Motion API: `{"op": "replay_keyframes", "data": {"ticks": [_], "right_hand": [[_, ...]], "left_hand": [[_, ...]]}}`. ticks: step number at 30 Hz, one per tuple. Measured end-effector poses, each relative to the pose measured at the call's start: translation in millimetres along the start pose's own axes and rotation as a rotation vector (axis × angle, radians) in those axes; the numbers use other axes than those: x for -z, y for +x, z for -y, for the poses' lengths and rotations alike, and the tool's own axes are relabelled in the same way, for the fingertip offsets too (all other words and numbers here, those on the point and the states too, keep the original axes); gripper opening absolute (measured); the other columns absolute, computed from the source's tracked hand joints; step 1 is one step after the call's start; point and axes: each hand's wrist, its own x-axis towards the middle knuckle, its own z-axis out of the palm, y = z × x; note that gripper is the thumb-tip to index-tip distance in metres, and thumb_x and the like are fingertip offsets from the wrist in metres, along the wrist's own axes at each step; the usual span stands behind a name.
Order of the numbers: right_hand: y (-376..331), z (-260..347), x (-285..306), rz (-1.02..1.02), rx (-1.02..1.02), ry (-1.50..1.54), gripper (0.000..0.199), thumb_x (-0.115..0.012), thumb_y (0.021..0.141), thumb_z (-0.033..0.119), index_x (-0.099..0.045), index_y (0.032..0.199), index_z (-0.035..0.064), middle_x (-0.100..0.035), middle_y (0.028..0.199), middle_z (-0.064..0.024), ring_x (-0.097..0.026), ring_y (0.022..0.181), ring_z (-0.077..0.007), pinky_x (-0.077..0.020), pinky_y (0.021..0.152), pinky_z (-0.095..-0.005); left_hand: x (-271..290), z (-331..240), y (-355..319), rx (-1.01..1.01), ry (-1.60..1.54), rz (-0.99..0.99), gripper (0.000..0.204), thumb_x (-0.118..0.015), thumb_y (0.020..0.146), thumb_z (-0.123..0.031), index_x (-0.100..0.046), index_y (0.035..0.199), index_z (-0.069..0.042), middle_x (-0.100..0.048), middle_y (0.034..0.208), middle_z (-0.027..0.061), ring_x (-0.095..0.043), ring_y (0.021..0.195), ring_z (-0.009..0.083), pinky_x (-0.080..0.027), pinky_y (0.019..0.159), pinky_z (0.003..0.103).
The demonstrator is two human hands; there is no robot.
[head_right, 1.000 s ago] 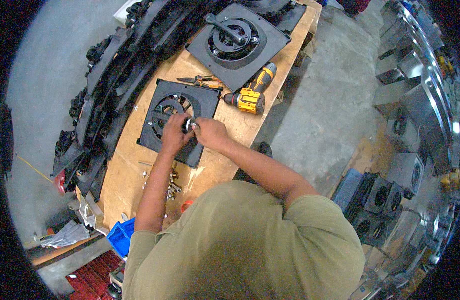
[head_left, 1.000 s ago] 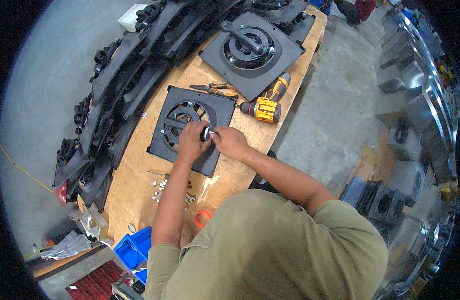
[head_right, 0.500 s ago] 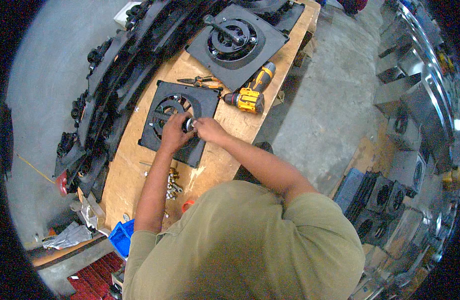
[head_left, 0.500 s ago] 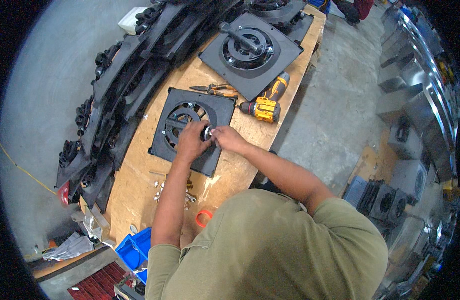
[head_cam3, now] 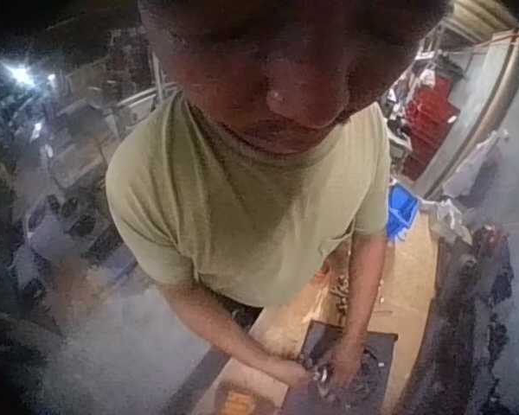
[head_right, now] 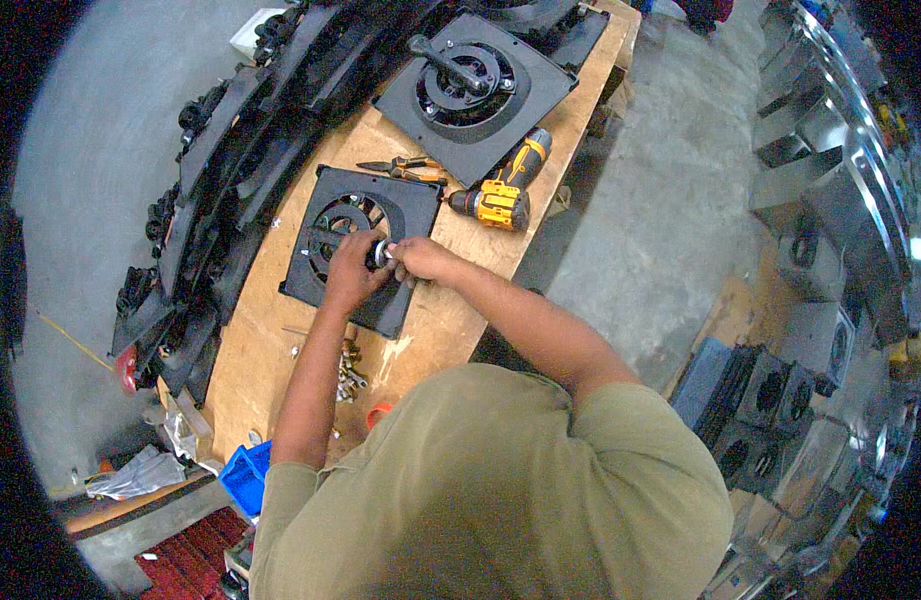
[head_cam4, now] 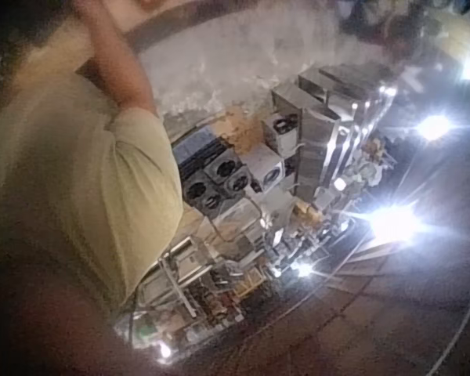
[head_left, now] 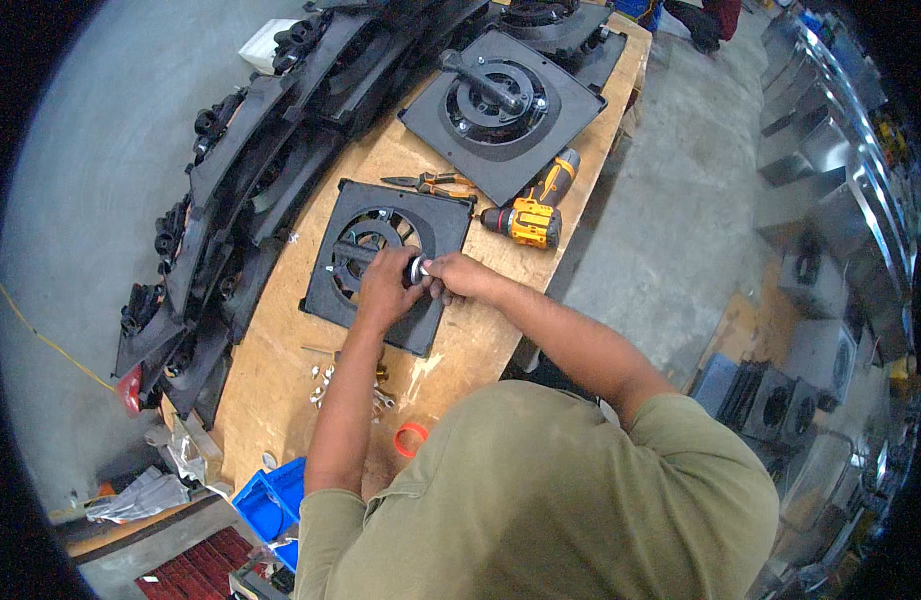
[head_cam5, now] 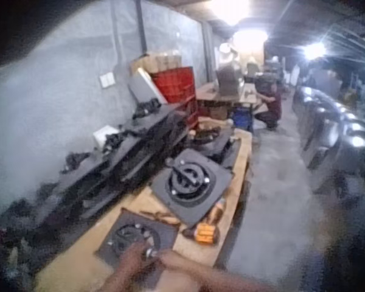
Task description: The person assembles small white cylindrical components into black square fan housings on a workbench. They repeatedly pick up components, insert them into the housings, and place the assembled units into a cardboard bin.
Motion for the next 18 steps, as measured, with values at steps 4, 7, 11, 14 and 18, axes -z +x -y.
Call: {"op": "replay_keyframes", "data": {"ticks": [4,7,11,14,18], "right_hand": [[-9.7,34.6,12.1,-0.291,0.232,-0.613,0.041,-0.058,0.094,0.040,-0.069,0.099,0.0006,-0.070,0.096,-0.0204,-0.068,0.094,-0.0378,-0.0535,0.082,-0.0487],[0.4,61.3,2.2,-0.282,0.347,-0.892,0.044,-0.065,0.087,0.041,-0.069,0.103,0.0007,-0.070,0.103,-0.0202,-0.068,0.096,-0.0378,-0.0542,0.085,-0.0478],[43.8,84.5,-38.0,-0.046,0.383,-1.089,0.052,-0.074,0.078,0.042,-0.067,0.108,0.0004,-0.071,0.106,-0.0185,-0.068,0.099,-0.0364,-0.0555,0.085,-0.0465],[66.3,92.8,-51.5,0.040,0.398,-1.146,0.050,-0.075,0.076,0.039,-0.067,0.106,-0.0009,-0.071,0.106,-0.0187,-0.068,0.101,-0.0355,-0.0555,0.085,-0.0465],[66.1,116.6,-48.2,0.080,0.422,-1.212,0.053,-0.077,0.074,0.037,-0.066,0.108,-0.0018,-0.071,0.105,-0.0202,-0.067,0.102,-0.0367,-0.0549,0.084,-0.0482]], "left_hand": [[38.7,-32.8,-9.9,0.114,-0.002,-0.008,0.069,-0.085,0.069,-0.020,-0.055,0.130,-0.006,-0.061,0.125,0.0166,-0.059,0.116,0.0347,-0.048,0.098,0.042],[116.6,-79.0,-37.9,0.141,-0.408,-0.005,0.067,-0.085,0.069,-0.021,-0.058,0.128,-0.003,-0.064,0.125,0.0145,-0.061,0.116,0.0309,-0.049,0.096,0.040],[228.6,-191.3,-103.1,-0.256,-0.111,-0.463,0.039,-0.080,0.070,-0.030,-0.067,0.101,-0.011,-0.069,0.109,0.0109,-0.067,0.100,0.0291,-0.054,0.081,0.040],[289.2,-258.5,-125.8,-0.530,0.069,-0.295,0.044,-0.082,0.066,-0.035,-0.064,0.097,-0.010,-0.068,0.101,0.0140,-0.065,0.096,0.0309,-0.053,0.078,0.040],[281.9,-325.1,-134.2,-0.261,0.206,-0.215,0.041,-0.080,0.066,-0.036,-0.064,0.094,-0.010,-0.067,0.097,0.0113,-0.066,0.092,0.0280,-0.053,0.074,0.038]]}}
